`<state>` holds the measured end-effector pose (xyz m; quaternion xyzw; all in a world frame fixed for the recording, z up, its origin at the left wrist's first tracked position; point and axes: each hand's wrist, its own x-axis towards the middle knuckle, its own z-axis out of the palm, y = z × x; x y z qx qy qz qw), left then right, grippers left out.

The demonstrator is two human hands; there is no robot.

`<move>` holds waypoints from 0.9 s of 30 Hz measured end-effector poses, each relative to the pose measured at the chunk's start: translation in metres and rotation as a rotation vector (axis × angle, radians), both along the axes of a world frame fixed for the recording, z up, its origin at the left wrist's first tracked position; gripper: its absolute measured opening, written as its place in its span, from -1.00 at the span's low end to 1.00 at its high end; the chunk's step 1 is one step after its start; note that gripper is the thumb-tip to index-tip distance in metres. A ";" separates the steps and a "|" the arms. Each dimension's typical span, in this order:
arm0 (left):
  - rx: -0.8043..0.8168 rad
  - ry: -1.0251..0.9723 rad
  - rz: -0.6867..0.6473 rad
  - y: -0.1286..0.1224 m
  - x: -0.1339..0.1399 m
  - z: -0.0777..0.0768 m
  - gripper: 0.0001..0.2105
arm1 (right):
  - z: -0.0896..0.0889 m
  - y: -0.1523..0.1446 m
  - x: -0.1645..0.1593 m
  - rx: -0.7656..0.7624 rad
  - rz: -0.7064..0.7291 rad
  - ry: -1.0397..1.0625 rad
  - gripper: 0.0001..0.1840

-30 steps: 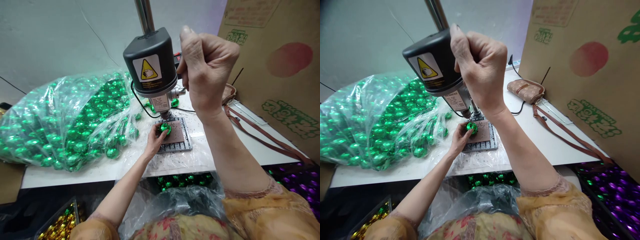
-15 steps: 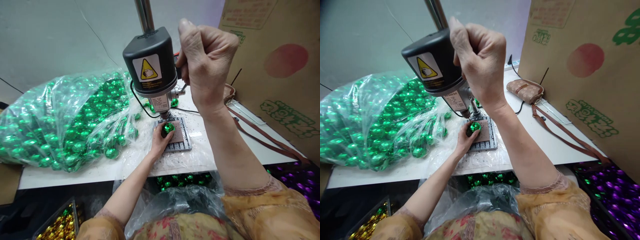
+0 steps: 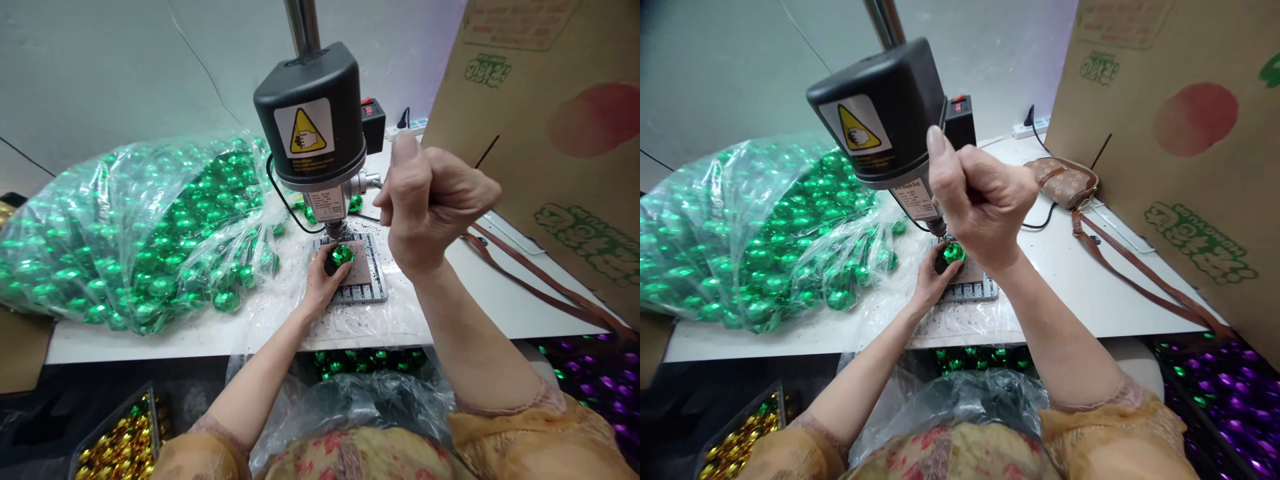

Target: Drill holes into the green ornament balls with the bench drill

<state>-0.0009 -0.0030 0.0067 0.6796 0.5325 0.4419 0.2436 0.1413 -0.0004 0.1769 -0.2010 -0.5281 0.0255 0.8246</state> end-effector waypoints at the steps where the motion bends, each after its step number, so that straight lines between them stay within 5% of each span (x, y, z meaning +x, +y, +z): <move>1: 0.001 -0.002 -0.002 0.000 0.000 -0.001 -0.55 | -0.001 0.000 0.001 0.013 -0.004 -0.016 -0.51; 27: 0.001 -0.028 0.012 -0.003 0.002 0.002 -0.56 | -0.030 0.011 0.004 0.208 0.010 -0.066 -0.48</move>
